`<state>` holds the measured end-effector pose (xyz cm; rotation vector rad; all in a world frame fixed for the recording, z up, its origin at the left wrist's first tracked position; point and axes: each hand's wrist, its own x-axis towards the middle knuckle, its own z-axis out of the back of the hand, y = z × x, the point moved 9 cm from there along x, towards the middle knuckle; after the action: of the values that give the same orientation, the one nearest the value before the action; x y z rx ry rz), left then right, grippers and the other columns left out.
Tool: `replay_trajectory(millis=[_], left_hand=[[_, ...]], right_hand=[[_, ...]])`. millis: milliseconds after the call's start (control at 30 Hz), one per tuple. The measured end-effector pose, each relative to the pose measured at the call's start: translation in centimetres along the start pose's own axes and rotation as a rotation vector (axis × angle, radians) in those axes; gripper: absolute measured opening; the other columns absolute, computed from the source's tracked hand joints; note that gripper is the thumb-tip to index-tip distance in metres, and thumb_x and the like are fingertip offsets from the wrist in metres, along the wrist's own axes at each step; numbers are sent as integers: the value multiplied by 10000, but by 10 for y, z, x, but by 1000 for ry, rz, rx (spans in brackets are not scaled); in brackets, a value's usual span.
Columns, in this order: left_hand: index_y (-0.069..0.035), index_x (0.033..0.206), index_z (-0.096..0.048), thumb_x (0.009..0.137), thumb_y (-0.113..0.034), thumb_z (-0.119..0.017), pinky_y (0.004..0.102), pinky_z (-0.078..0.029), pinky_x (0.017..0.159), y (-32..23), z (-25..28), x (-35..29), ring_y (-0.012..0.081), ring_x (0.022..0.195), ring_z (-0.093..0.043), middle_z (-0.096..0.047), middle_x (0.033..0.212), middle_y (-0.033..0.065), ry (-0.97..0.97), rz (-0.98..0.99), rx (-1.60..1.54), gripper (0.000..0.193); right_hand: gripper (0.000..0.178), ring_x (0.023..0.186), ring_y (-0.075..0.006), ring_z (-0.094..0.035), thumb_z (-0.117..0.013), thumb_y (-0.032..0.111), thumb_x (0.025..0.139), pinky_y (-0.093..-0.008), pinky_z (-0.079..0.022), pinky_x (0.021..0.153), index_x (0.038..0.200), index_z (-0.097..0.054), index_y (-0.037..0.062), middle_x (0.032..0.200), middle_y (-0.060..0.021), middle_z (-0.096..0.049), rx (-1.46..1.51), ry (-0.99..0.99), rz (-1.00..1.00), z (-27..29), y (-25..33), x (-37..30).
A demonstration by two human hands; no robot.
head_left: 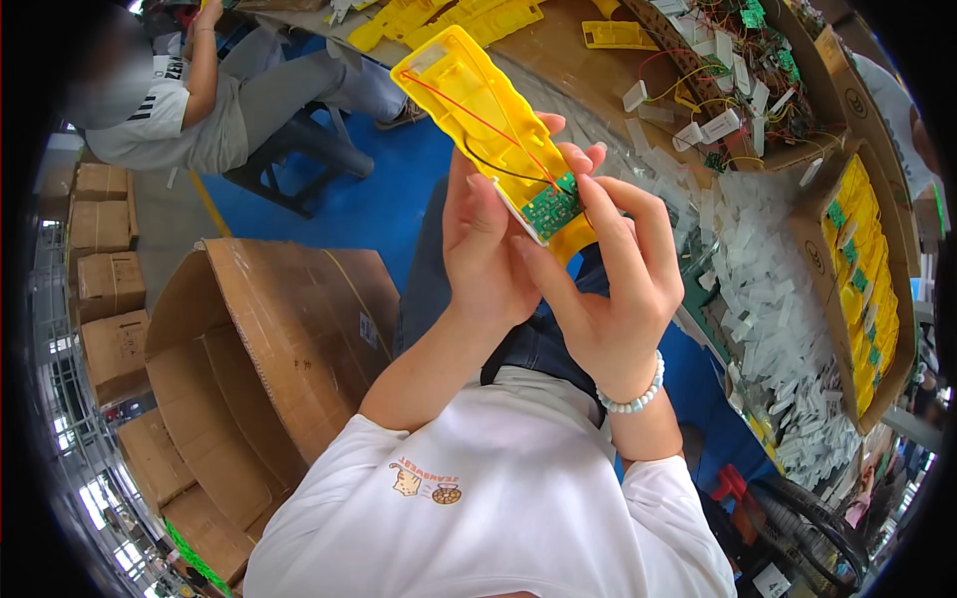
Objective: Assembling yellow plastic component housings with internal circuit boards and wiring at a factory workstation.
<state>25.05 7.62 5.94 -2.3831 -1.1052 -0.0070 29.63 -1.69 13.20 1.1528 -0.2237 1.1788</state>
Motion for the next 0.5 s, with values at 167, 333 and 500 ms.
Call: replay_trajectory(millis=[167, 333, 500], left_hand=[[-75, 1389, -285, 955, -410, -479, 507, -411, 1035, 1, -5, -6, 296, 1145, -550, -442, 1323, 146, -49, -14, 6, 582], [8, 1355, -320, 962, -445, -452, 413, -395, 1057, -8, -13, -7, 316, 1231, -484, -559, 1157, 176, 60, -97, 143, 614], [-18, 1357, -328, 965, -415, -461, 454, -430, 1015, -8, -9, -4, 327, 1158, -538, -515, 1231, 171, 34, -74, 65, 573]], right_hand=[[464, 795, -213, -621, -807, 44, 649, -278, -508, 679, 1066, -639, -73, 922, -137, -622, -13, -44, 68, 8, 5, -1], [440, 732, -229, -590, -806, 56, 606, -291, -489, 614, 1000, -653, -65, 885, -127, -607, 28, -130, 100, 8, 6, -1], [436, 682, -246, -568, -798, 78, 566, -312, -476, 562, 957, -660, -58, 852, -115, -592, 11, -222, 140, 10, 8, -1]])
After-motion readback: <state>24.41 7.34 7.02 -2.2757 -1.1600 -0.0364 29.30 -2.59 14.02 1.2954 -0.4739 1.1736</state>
